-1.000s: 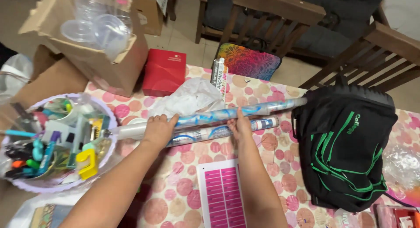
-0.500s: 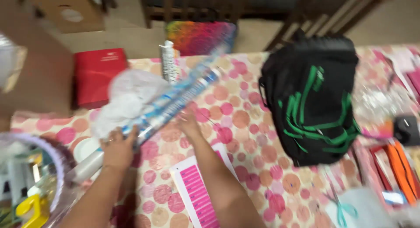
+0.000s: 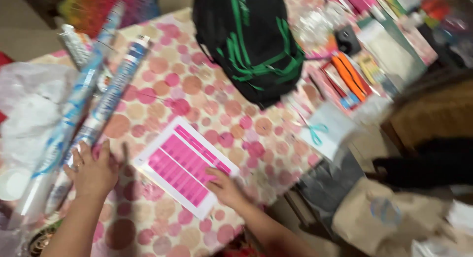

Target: The person uses scissors to cut a sheet of white paper and a roll of transparent plastic film on a table. They then roll up the plastic film and secure it with a rubber band. Finally, they cut a printed image from a spiral-bound notebook.

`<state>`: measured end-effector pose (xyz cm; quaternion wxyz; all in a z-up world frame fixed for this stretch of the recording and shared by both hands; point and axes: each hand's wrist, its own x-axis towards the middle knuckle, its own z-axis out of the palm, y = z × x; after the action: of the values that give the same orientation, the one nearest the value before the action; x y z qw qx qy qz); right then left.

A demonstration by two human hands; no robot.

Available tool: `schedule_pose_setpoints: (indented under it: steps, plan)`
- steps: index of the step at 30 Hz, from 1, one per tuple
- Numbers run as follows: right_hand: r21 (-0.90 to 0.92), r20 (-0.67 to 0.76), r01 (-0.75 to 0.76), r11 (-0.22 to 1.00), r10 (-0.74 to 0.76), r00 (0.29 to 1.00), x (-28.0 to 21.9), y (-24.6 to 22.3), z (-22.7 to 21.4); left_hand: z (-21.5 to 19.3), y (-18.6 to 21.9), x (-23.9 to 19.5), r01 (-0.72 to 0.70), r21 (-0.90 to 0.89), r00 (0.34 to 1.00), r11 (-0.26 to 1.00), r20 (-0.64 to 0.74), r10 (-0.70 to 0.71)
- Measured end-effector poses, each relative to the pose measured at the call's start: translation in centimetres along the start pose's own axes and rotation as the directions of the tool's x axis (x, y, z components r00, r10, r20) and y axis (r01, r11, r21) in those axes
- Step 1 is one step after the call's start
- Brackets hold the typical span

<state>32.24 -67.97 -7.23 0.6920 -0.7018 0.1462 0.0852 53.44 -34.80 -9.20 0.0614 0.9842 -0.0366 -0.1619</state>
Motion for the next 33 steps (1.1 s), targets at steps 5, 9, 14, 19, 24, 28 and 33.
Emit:
schedule_pose_setpoints:
  steps: [5, 9, 14, 19, 24, 28, 33]
  plan:
    - [-0.084, -0.513, 0.018, 0.996, -0.059, 0.856, -13.1, 15.6, -16.4, 1.9, 10.3, -8.8, -0.369, -0.134, 0.928, 0.920, -0.096, 0.359]
    - [-0.140, -0.568, -0.293, 0.946, 0.166, 0.806, -16.3, 11.1, -28.1, 8.0, 17.7, -16.1, -0.512, -0.140, 0.859, 0.848, -0.106, 0.501]
    - [-0.261, -0.898, -0.504, 0.824, -0.015, 0.440, -12.7, 13.4, -45.0, 10.4, 28.4, -20.6, -0.557, -0.296, 0.783, 0.776, 0.124, 0.609]
    - [0.412, -0.779, -0.340, 0.845, 0.521, 0.348, -8.8, 11.8, -52.9, 13.9, 41.2, -18.1, -0.705, -0.247, 0.697, 0.665, -0.070, 0.714]
    - [0.295, -0.768, -0.203, 0.934, 0.358, 0.531, -9.2, 7.8, -55.3, 13.6, 55.5, -17.4, -0.667, -0.381, 0.675, 0.640, 0.054, 0.736]
    - [0.349, -0.607, -0.108, 0.931, 0.312, 0.731, -9.8, -1.1, -55.5, 13.7, 62.0, -15.6, -0.666, -0.363, 0.613, 0.651, 0.231, 0.756]
    - [0.261, -0.518, -0.011, 0.965, 0.150, 0.842, -9.1, -3.5, -57.3, 20.1, 63.3, -13.9, -0.658, -0.288, 0.649, 0.696, 0.251, 0.718]
